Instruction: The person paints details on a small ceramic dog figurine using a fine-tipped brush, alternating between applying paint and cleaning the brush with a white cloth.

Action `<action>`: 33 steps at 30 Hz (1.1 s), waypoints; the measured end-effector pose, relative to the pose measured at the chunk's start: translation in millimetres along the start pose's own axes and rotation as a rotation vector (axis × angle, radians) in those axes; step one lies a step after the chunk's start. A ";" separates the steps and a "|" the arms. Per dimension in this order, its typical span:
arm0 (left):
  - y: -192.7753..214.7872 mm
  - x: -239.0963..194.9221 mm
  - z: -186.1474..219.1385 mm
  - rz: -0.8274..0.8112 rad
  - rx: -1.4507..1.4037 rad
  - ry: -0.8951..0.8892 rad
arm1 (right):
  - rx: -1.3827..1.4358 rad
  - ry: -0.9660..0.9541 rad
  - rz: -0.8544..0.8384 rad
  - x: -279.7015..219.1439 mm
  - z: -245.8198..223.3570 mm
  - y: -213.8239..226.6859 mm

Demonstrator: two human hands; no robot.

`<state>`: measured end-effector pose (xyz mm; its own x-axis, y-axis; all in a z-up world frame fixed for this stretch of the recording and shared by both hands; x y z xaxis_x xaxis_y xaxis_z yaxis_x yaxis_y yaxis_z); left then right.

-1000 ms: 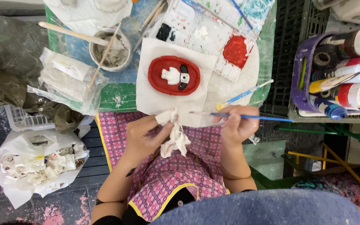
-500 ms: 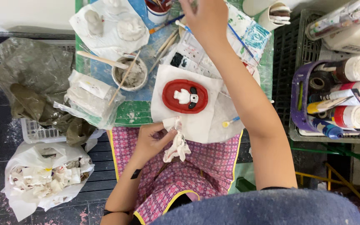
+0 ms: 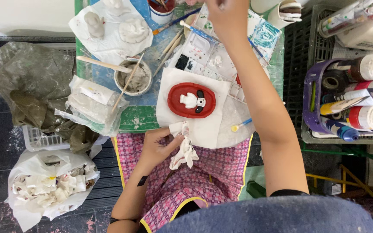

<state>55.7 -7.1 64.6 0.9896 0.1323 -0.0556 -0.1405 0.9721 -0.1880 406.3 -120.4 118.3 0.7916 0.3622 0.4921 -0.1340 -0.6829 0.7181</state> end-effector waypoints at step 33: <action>-3.8 -4.9 -15.3 -0.017 0.001 -0.045 | 0.533 -0.226 -0.061 -283.7 -34.7 106.5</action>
<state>51.0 -14.4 50.5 0.9922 0.1245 -0.0084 -0.1238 0.9744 -0.1874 146.7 -273.8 72.3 0.9039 0.3062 0.2988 0.1878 -0.9114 0.3661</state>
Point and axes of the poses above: each hand's wrist, its own x-axis towards the middle knuckle, its own y-axis out of the back of the hand, z = x × y, the point moved 5 cm from there along x, towards the middle knuckle, and after that the axes turned 14 degrees about -x, right-handed, at the moved point
